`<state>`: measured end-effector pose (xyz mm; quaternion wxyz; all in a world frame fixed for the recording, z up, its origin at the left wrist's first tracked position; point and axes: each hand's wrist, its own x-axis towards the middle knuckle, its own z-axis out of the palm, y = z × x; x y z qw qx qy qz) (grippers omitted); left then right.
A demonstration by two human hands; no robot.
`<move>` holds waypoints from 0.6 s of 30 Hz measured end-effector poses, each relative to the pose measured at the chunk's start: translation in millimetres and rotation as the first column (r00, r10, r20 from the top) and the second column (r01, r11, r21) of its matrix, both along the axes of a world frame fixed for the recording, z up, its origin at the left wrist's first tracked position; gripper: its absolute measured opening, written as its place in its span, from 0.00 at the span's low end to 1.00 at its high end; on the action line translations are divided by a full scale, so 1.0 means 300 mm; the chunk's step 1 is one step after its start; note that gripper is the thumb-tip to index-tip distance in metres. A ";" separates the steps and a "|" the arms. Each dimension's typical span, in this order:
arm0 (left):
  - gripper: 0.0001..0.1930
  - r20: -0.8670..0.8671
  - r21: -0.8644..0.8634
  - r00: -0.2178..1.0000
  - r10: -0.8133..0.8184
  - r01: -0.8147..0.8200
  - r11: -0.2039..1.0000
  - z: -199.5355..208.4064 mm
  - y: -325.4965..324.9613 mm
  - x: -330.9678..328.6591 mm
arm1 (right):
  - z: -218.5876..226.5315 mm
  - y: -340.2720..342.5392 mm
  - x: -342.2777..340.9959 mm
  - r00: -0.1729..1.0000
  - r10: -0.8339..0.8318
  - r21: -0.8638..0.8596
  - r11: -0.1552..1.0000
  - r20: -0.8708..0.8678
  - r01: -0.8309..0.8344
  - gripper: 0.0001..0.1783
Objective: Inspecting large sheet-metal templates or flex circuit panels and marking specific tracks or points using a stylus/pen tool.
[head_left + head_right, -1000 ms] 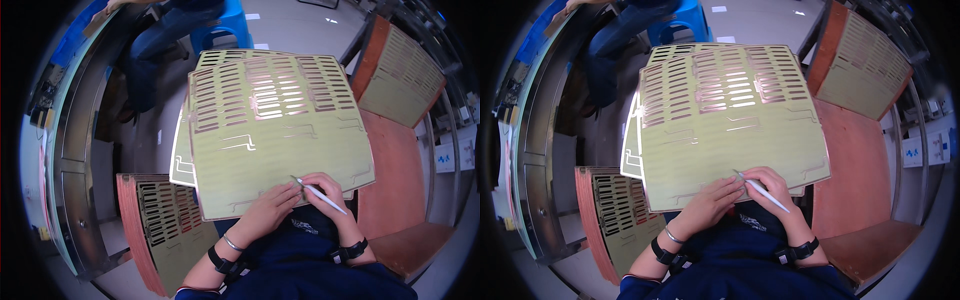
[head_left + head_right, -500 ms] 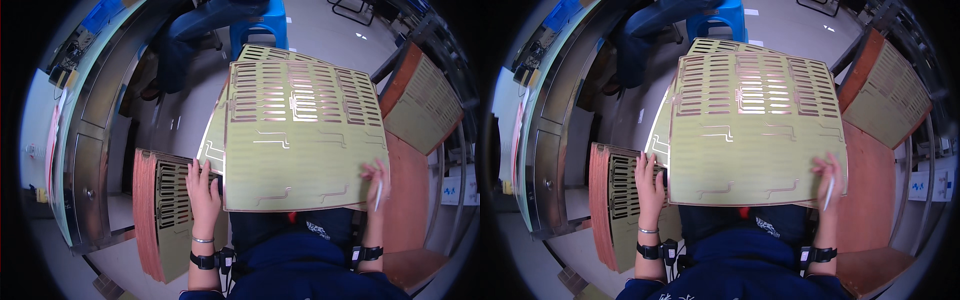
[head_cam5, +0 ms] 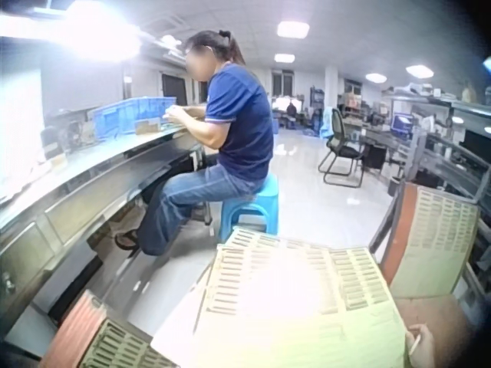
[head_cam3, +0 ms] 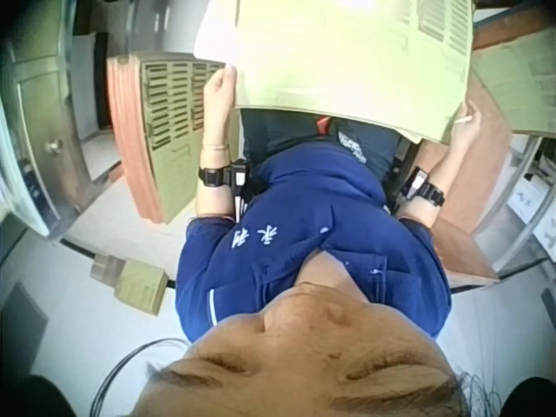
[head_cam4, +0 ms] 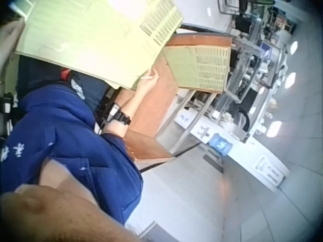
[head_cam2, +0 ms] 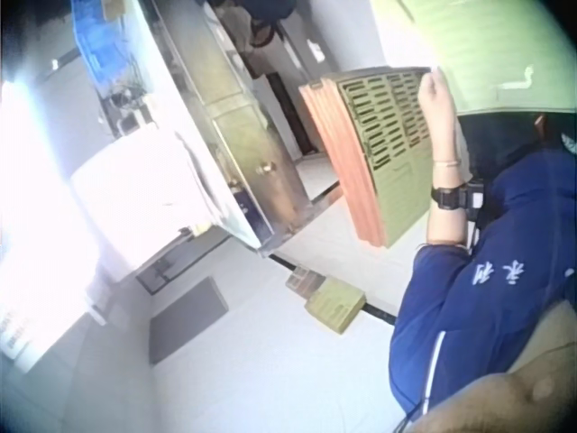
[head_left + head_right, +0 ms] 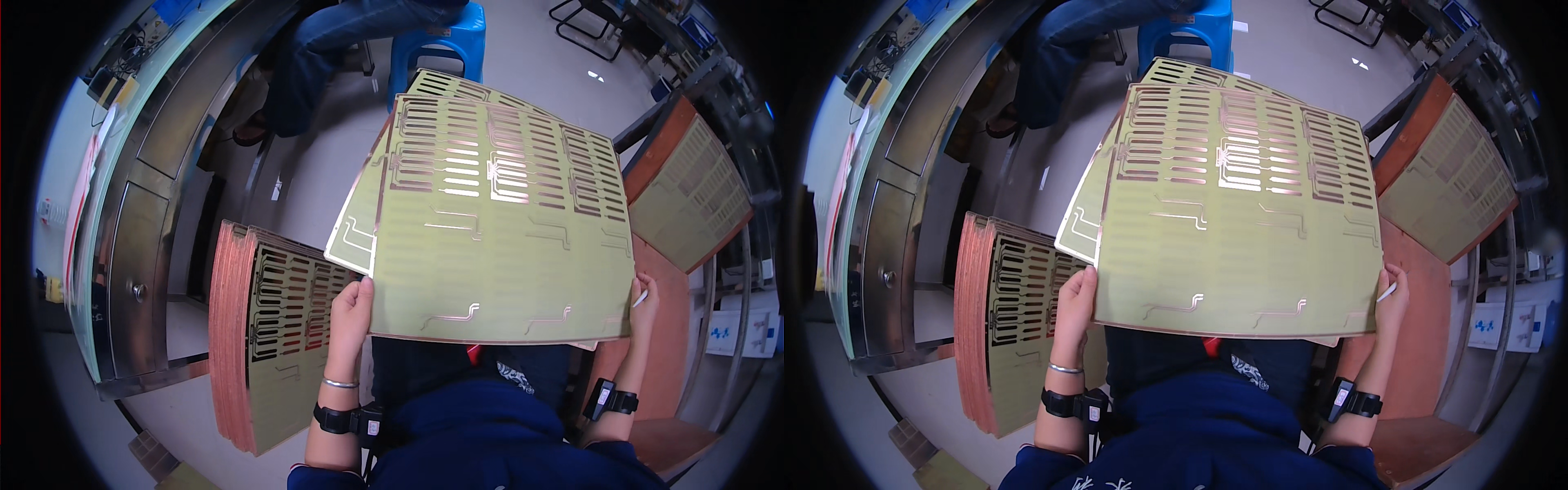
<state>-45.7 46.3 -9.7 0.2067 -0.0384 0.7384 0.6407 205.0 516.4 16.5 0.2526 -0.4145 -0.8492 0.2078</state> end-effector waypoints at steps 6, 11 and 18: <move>0.26 -0.045 -0.140 0.996 -0.074 0.067 0.988 0.067 0.010 -0.073 | 0.050 -0.057 0.013 0.999 0.036 -0.070 0.997 0.031 -0.033 0.16; 0.24 -0.061 -0.208 0.998 -0.016 0.003 0.978 0.048 0.015 -0.079 | 0.066 -0.192 -0.027 0.994 -0.051 0.008 0.999 0.100 0.051 0.16; 0.21 -0.299 -0.294 0.954 0.005 -0.097 0.951 -0.007 -0.010 0.042 | 0.030 -0.172 0.022 0.995 -0.041 0.008 0.999 0.095 0.040 0.16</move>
